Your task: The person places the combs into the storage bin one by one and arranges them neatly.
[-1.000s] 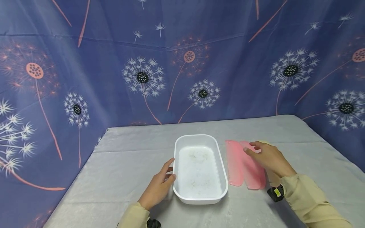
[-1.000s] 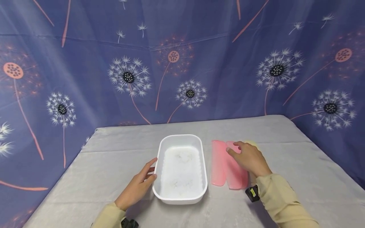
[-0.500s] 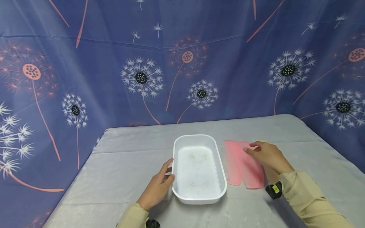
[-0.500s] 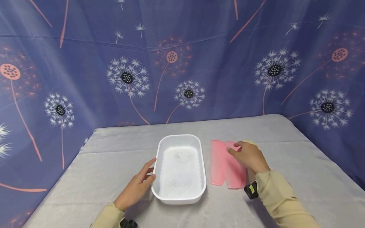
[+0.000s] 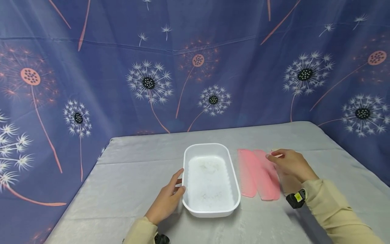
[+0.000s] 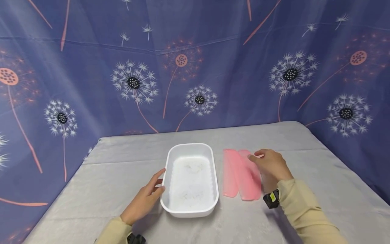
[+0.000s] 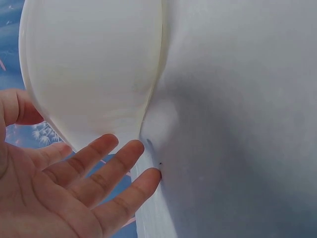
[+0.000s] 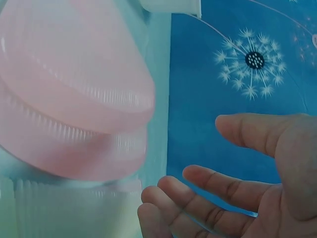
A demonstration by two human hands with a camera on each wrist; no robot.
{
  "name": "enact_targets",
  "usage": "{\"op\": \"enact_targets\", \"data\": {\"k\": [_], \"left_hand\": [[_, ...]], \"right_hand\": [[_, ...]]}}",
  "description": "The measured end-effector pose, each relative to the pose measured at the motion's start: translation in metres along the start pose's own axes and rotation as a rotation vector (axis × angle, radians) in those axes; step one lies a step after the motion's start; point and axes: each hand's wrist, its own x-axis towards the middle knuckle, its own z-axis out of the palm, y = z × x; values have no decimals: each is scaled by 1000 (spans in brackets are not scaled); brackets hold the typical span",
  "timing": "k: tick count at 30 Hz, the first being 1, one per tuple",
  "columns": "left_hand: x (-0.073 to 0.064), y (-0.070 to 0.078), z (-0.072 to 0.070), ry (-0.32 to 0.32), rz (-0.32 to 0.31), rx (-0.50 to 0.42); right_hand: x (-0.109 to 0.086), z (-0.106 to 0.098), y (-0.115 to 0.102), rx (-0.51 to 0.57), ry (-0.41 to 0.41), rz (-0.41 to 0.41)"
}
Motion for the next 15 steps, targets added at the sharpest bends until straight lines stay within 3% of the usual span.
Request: {"op": "enact_targets", "data": {"k": [15], "left_hand": [[0, 0, -1, -3, -3, -3]], "right_hand": [[4, -26, 33, 129, -13, 124]]}}
